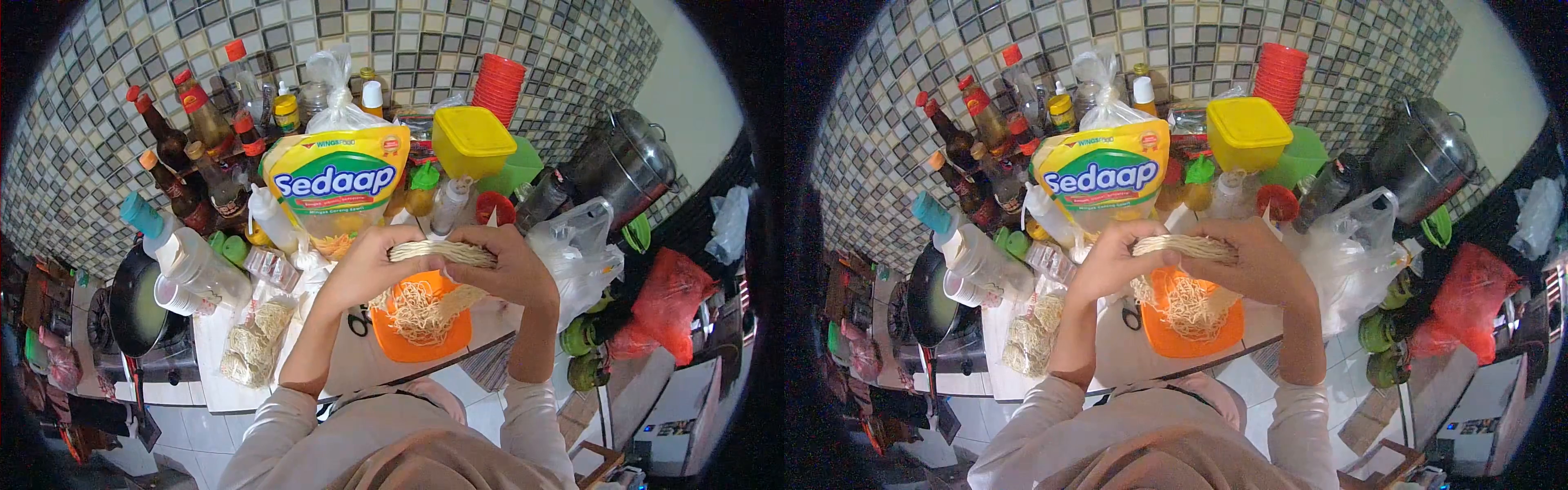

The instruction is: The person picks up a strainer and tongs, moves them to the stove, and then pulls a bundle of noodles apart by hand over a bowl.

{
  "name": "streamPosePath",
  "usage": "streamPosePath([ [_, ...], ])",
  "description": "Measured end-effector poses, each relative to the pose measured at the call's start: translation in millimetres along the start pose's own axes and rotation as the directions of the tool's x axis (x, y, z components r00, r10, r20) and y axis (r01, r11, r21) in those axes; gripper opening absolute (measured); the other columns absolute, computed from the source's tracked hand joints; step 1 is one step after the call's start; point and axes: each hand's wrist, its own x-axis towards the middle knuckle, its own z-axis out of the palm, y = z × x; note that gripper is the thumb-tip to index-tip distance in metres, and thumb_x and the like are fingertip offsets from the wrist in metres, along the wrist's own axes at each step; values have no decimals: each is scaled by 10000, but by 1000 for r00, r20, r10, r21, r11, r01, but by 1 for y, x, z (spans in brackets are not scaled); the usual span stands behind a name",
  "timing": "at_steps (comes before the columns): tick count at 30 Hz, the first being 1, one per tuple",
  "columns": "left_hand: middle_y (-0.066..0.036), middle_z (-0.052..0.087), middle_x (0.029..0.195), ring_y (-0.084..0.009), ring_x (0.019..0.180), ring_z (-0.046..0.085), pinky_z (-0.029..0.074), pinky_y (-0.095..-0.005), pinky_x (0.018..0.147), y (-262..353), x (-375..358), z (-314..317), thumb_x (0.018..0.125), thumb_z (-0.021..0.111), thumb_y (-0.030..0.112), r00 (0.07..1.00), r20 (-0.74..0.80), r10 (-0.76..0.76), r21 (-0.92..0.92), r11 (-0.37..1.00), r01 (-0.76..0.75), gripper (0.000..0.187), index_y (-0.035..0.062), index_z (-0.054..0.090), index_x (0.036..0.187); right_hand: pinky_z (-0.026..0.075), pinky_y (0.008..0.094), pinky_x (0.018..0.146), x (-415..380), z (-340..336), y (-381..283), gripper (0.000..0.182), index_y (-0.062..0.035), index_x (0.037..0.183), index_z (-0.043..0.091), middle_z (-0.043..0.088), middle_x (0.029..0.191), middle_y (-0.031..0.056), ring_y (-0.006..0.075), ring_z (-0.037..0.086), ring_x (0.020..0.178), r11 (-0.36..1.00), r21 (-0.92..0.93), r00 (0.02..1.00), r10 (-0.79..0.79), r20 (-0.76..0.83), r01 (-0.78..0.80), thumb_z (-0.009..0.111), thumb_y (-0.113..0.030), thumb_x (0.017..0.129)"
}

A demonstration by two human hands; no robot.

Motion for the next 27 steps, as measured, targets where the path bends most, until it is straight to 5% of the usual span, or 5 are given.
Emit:
streamPosePath([
  [3, -6, 537, 663, -71, 569, 463, 372, -228, 518, -22, 1, 4, 739, 618, 206, 995, 62, 74, -120, 991, -66, 212, 17, 576, 826, 380, 198, 519, 0, -1, 3, 228, 3, 823, 567, 541, 645, 18, 53, 463, 575, 995, -88, 999, -42, 19, 44, 611, -196, 719],
  [7, 31, 470, 610, -38, 519, 422, 337, -185, 461, -63, -3, 20, 774, 581, 158, 977, 209, 30, -578, 810, 99, 138, 30, 529, 772, 348, 185, 475, 2, 5, 13, 188, 12, 776, 566, 523, 636, -19, 38, 444, 542, 970, 215, 991, -88, -105, 109, 602, -159, 708],
  [14, 51, 325, 540, -38, 440, 290, 268, -182, 407, -91, -8, 59, 856, 438, 182, 982, 157, 104, -799, 598, 64, 169, 84, 401, 723, 280, 140, 408, 1, 1, 7, 233, -23, 905, 568, 524, 696, -44, 11, 419, 515, 734, 672, 983, 35, -178, 95, 580, -193, 747],
  [20, 62, 266, 532, -37, 429, 224, 203, -183, 391, -112, -10, 74, 879, 370, 275, 972, 212, -98, -863, 447, 233, 230, 89, 401, 748, 221, 147, 342, 6, 14, -9, 294, -16, 1007, 503, 521, 681, -10, 0, 348, 420, 513, 814, 831, 302, -468, 272, 527, -217, 794],
  [27, 73, 252, 531, -40, 426, 204, 183, -195, 386, -128, -15, 79, 880, 358, 270, 915, 205, -348, -762, 530, 372, 224, 98, 421, 752, 243, 138, 322, 1, 1, -8, 265, -30, 866, 508, 475, 580, -7, 13, 316, 367, 445, 840, 903, 137, -407, 310, 455, -289, 845],
])
